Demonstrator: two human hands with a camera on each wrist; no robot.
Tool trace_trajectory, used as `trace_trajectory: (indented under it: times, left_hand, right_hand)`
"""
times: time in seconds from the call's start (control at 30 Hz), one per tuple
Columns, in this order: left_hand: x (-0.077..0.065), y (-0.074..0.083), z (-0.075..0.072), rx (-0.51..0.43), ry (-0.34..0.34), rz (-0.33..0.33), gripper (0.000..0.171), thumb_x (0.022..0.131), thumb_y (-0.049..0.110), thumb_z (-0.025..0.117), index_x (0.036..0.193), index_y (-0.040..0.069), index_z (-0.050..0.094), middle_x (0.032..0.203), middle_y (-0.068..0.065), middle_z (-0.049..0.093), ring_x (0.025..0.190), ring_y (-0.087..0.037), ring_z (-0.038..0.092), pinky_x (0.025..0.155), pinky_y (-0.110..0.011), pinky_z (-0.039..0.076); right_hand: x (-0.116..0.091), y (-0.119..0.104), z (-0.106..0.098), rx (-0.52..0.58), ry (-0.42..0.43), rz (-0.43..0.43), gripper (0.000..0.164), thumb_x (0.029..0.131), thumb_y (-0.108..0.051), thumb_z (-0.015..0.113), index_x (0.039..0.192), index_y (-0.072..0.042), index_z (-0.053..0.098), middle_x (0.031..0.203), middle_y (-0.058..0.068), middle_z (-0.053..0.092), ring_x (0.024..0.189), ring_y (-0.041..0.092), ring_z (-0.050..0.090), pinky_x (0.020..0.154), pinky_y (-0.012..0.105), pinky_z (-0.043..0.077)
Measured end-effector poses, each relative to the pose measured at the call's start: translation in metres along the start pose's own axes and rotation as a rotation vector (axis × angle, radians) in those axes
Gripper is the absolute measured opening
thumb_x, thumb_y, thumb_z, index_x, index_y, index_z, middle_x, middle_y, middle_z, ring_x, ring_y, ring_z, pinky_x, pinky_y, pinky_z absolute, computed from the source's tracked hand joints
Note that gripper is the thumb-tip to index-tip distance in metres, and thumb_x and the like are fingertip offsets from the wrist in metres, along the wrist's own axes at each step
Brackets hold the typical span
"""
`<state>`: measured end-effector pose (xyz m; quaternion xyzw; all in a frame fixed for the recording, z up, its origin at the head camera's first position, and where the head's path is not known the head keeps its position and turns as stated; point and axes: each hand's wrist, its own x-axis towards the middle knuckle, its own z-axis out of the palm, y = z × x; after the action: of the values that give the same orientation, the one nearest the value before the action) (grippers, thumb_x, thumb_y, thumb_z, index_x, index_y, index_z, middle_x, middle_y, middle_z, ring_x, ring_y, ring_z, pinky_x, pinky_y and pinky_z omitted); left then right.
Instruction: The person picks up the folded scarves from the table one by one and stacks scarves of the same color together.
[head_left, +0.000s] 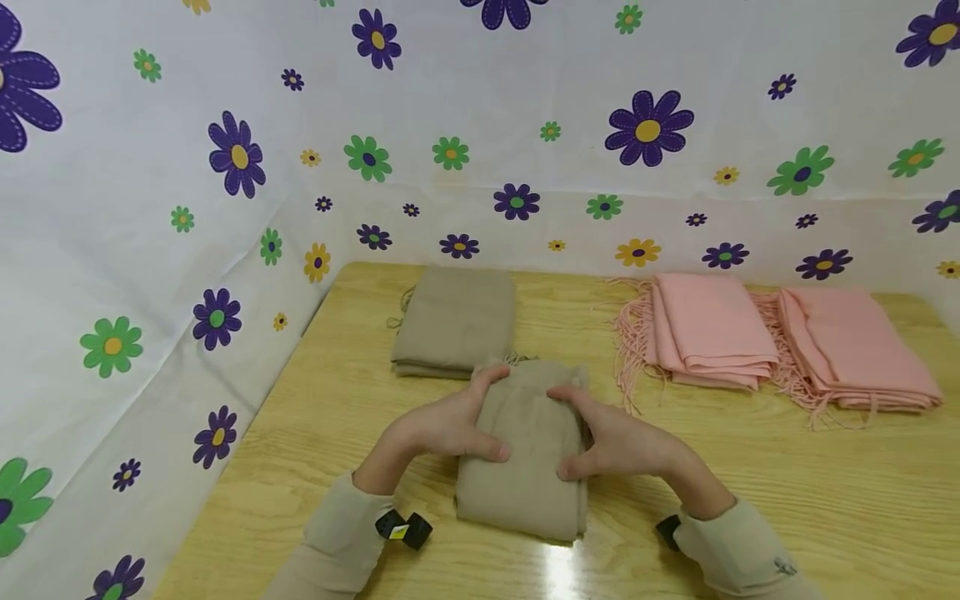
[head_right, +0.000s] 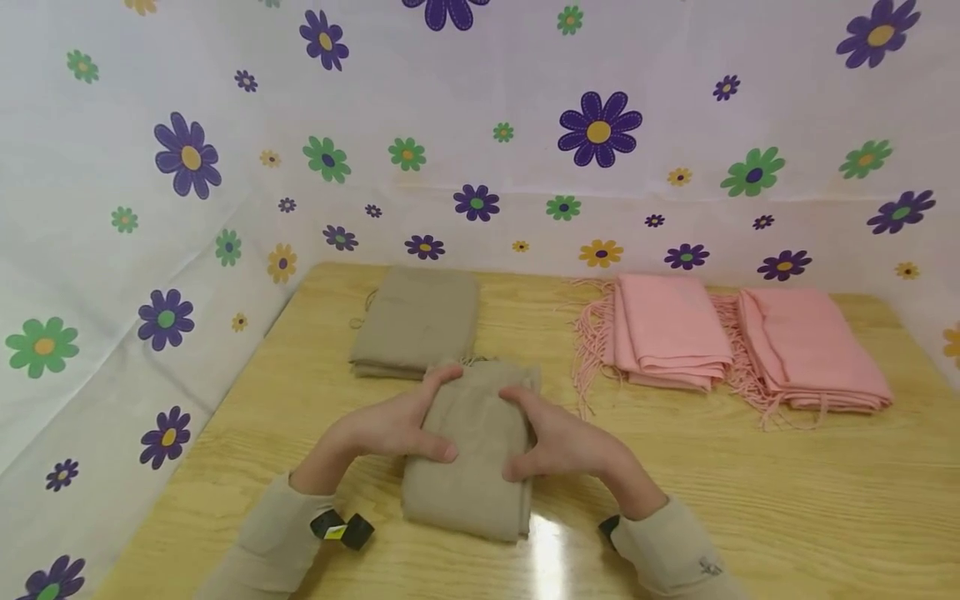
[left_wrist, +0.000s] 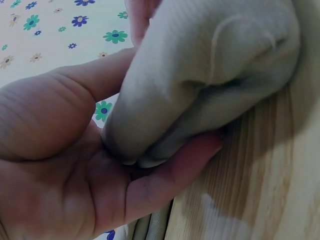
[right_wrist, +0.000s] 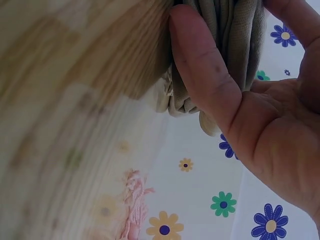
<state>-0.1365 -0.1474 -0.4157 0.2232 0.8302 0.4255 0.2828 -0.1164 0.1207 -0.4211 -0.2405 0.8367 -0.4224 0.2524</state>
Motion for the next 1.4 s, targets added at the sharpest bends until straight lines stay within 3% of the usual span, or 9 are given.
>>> trace_trajectory:
  times: [0.17, 0.4, 0.73, 0.93, 1.13, 1.4]
  left_hand:
    - [0.0000, -0.0022, 0.0004, 0.021, -0.008, -0.014, 0.105, 0.084, 0.025, 0.081, 0.158, 0.014, 0.008, 0.151, -0.021, 0.033, 0.130, -0.030, 0.045, 0.111, -0.048, 0.033]
    - [0.0002, -0.0032, -0.0013, 0.070, -0.018, -0.016, 0.103, 0.083, 0.028, 0.082, 0.157, 0.012, 0.013, 0.149, -0.019, 0.037, 0.129, -0.028, 0.045, 0.110, -0.047, 0.034]
    - [-0.0042, -0.0029, -0.0019, 0.147, -0.037, -0.038, 0.099, 0.082, 0.034, 0.082, 0.156, 0.013, 0.019, 0.131, -0.017, 0.053, 0.113, -0.024, 0.055, 0.102, -0.044, 0.042]
    - [-0.0063, 0.0005, -0.0008, 0.191, -0.057, -0.054, 0.099, 0.081, 0.035, 0.082, 0.154, 0.012, 0.020, 0.129, -0.016, 0.055, 0.114, -0.024, 0.055, 0.101, -0.044, 0.042]
    - [-0.0022, -0.0051, -0.0012, 0.142, -0.028, -0.032, 0.101, 0.083, 0.031, 0.082, 0.156, 0.012, 0.015, 0.130, -0.019, 0.054, 0.112, -0.024, 0.056, 0.103, -0.044, 0.041]
    - [0.0007, -0.0070, -0.0008, 0.105, -0.009, -0.031, 0.103, 0.082, 0.029, 0.083, 0.157, 0.011, 0.014, 0.143, -0.019, 0.044, 0.124, -0.028, 0.049, 0.108, -0.046, 0.036]
  right_hand:
    - [0.0005, 0.0023, 0.0000, -0.033, -0.010, 0.011, 0.094, 0.082, -0.027, 0.082, 0.155, -0.010, 0.026, 0.152, 0.024, 0.035, 0.132, 0.032, 0.043, 0.109, 0.052, 0.034]
    - [0.0009, 0.0041, -0.0003, -0.037, -0.023, -0.013, 0.092, 0.083, -0.028, 0.082, 0.154, -0.008, 0.027, 0.151, 0.025, 0.036, 0.132, 0.034, 0.043, 0.108, 0.053, 0.034]
    - [0.0004, 0.0021, 0.0008, -0.037, -0.085, -0.021, 0.092, 0.084, -0.029, 0.081, 0.154, -0.004, 0.026, 0.148, 0.025, 0.040, 0.132, 0.034, 0.044, 0.108, 0.053, 0.034]
    - [-0.0007, -0.0005, 0.0016, -0.070, -0.113, -0.001, 0.093, 0.083, -0.033, 0.081, 0.154, -0.005, 0.026, 0.144, 0.023, 0.045, 0.126, 0.031, 0.049, 0.105, 0.051, 0.038]
    - [0.0006, 0.0007, 0.0032, -0.058, -0.067, 0.002, 0.093, 0.084, -0.029, 0.080, 0.155, -0.006, 0.025, 0.148, 0.023, 0.041, 0.128, 0.030, 0.047, 0.107, 0.050, 0.037]
    - [0.0018, 0.0067, 0.0012, -0.077, -0.042, -0.001, 0.093, 0.083, -0.031, 0.081, 0.155, -0.009, 0.027, 0.146, 0.022, 0.043, 0.120, 0.028, 0.051, 0.101, 0.048, 0.041]
